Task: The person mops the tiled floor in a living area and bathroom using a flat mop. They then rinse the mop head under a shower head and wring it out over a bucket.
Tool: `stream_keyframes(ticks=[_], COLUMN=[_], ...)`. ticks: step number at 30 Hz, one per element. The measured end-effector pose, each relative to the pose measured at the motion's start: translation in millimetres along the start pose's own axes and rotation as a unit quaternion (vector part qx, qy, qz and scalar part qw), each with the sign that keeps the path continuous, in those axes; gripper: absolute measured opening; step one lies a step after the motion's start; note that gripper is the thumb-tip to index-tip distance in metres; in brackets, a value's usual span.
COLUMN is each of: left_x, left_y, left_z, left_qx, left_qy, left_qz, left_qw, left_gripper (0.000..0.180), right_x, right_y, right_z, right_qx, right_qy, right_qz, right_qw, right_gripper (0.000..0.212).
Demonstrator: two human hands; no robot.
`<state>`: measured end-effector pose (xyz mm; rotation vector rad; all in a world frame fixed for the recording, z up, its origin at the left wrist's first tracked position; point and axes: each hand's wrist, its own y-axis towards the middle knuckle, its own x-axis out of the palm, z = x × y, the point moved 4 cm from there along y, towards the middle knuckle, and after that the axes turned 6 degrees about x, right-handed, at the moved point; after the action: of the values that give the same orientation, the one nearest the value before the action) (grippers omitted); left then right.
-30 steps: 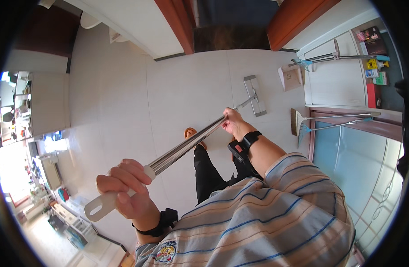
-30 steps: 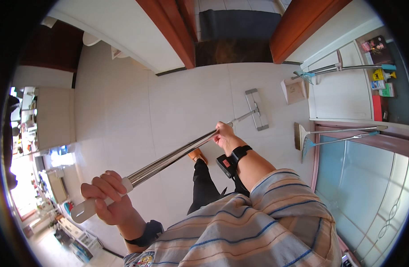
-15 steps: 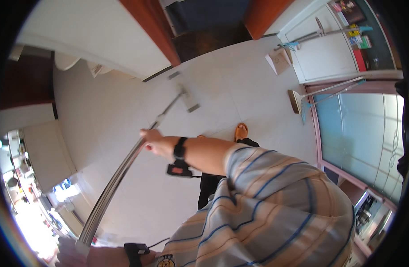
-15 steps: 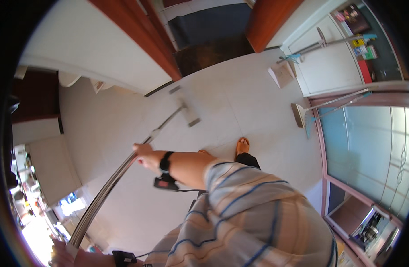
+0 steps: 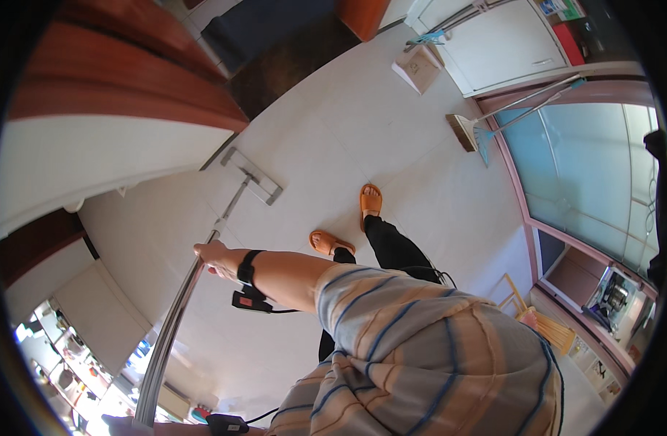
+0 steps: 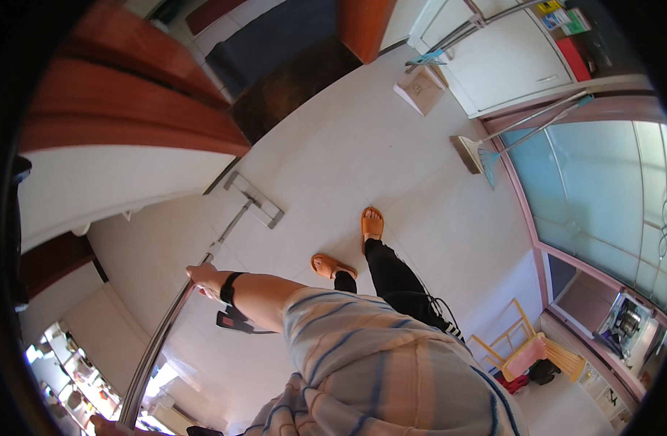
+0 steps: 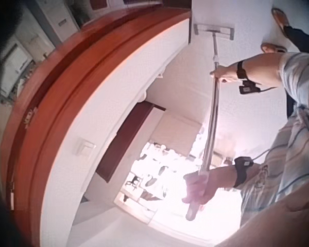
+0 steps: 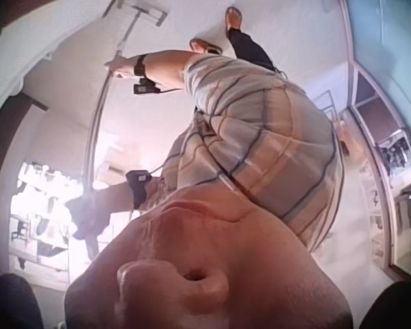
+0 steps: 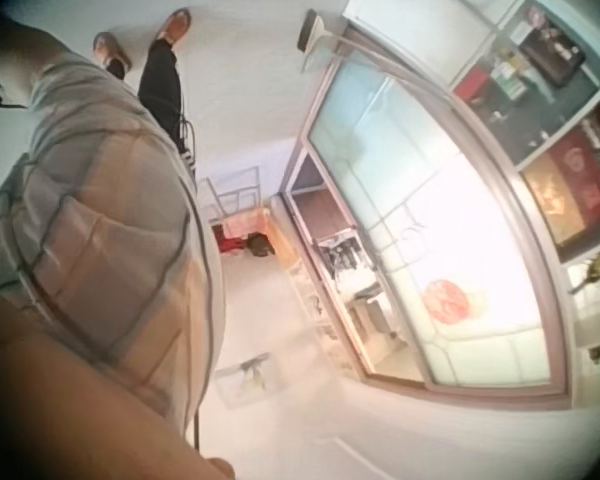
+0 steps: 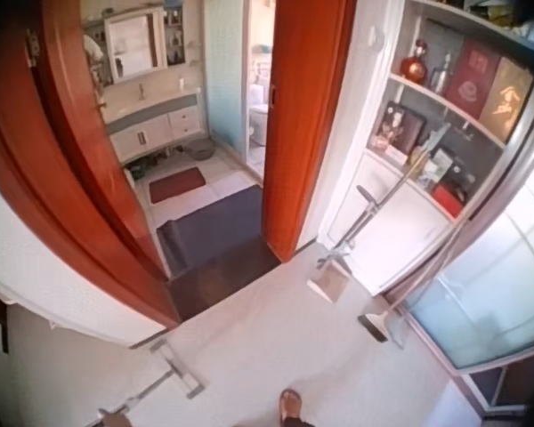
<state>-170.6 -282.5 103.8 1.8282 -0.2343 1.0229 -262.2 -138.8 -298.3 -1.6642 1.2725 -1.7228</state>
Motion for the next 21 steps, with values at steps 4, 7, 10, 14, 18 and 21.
stream_keyframes(ticks=[4, 7, 10, 14, 18, 21], left_x=[5.2, 8.1, -13.1, -35.2, -33.7, -18.3], left_y=[-6.1, -9.6, -15.0, -55.0, -96.4, -98.7], left_z=[-114.7, -167.9, -203.1, -269.4, -325.8, -324.1], left_qx=[-0.154, -0.205, -0.168, -0.212, -0.345, -0.295], left_qy=[0.354, 0.538, 0.595, 0.615, 0.357, 0.456], left_qz=[-0.195, -0.287, -0.266, -0.262, -0.230, -0.191], left_qw=[0.901, 0.766, 0.739, 0.712, 0.837, 0.818], left_gripper=[0.030, 0.037, 0.021, 0.019, 0.018, 0.016], right_x=[-63.1, -123.1, -191.7, -281.4, -329.0, -321.6], right_y=[-30.9, -63.2, -103.4, -151.0, -175.1, -178.1], right_z=[-49.9, -75.6, -96.7, -111.9, -114.8, -112.8], right_qx=[-0.020, -0.047, -0.104, -0.119, -0.121, -0.140], right_qy=[0.054, 0.093, 0.149, 0.222, 0.254, 0.292], right_qz=[0.042, 0.074, 0.075, 0.122, 0.184, 0.148], right_qw=[0.997, 0.992, 0.980, 0.960, 0.942, 0.934], right_gripper=[0.028, 0.029, 0.030, 0.029, 0.022, 0.025])
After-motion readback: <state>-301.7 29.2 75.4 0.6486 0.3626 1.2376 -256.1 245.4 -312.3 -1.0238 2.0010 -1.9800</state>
